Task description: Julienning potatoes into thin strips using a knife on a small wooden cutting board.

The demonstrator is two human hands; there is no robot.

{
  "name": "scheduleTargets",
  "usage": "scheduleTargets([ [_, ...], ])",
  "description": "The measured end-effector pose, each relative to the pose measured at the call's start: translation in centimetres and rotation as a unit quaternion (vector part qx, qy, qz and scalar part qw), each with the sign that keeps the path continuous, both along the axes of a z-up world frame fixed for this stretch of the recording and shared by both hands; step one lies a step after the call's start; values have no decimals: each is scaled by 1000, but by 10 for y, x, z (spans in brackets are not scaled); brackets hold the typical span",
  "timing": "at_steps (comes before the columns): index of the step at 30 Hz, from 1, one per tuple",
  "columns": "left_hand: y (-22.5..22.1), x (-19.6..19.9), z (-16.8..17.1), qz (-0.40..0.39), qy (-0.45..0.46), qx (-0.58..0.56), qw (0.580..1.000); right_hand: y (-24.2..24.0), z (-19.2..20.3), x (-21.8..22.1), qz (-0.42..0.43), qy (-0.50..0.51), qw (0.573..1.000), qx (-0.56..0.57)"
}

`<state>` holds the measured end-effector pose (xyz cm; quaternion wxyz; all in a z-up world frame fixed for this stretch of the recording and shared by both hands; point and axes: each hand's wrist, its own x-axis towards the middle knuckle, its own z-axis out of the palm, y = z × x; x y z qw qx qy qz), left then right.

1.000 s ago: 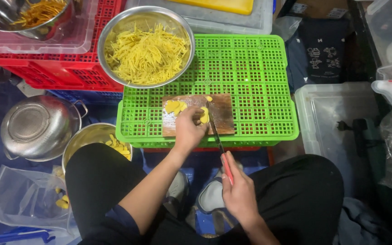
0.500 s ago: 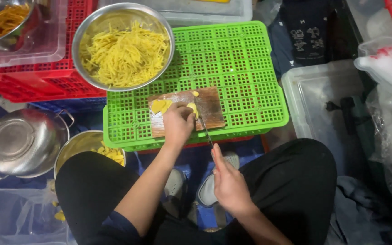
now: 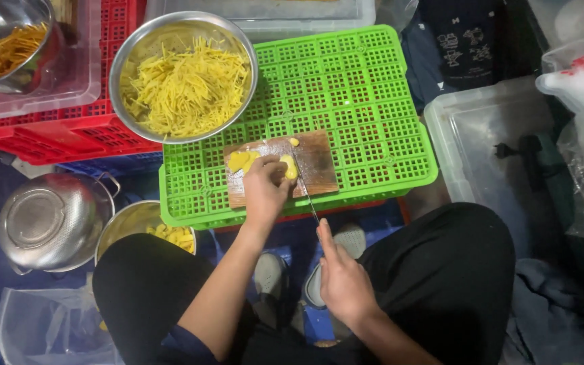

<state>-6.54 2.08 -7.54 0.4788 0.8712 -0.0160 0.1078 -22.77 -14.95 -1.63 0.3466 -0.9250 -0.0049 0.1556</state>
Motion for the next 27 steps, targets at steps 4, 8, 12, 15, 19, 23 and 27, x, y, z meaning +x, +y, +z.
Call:
scheduleTargets([
  [4, 1, -3, -5, -1, 16, -1, 1000, 0, 4, 0, 2, 26, 1000, -12],
  [8, 1, -7, 4, -6, 21, -31, 999, 2, 9, 1, 8, 42, 999, -27],
  [12, 0, -9, 6, -4, 31, -63, 998, 5, 14, 1, 5, 64, 998, -18],
  [15, 1, -8, 11, -9, 37, -42, 998, 5, 12, 1, -3, 57, 998, -15],
  [19, 3, -4, 3, -31, -41, 46, 998, 2, 8, 0, -9, 29, 1000, -9],
  [23, 2, -2, 3, -41, -55, 39, 997, 2, 9, 1, 4, 29, 1000, -5],
  [27, -1, -5, 6, -64, -36, 84, 994, -2, 8, 4, 3, 16, 1000, -17],
])
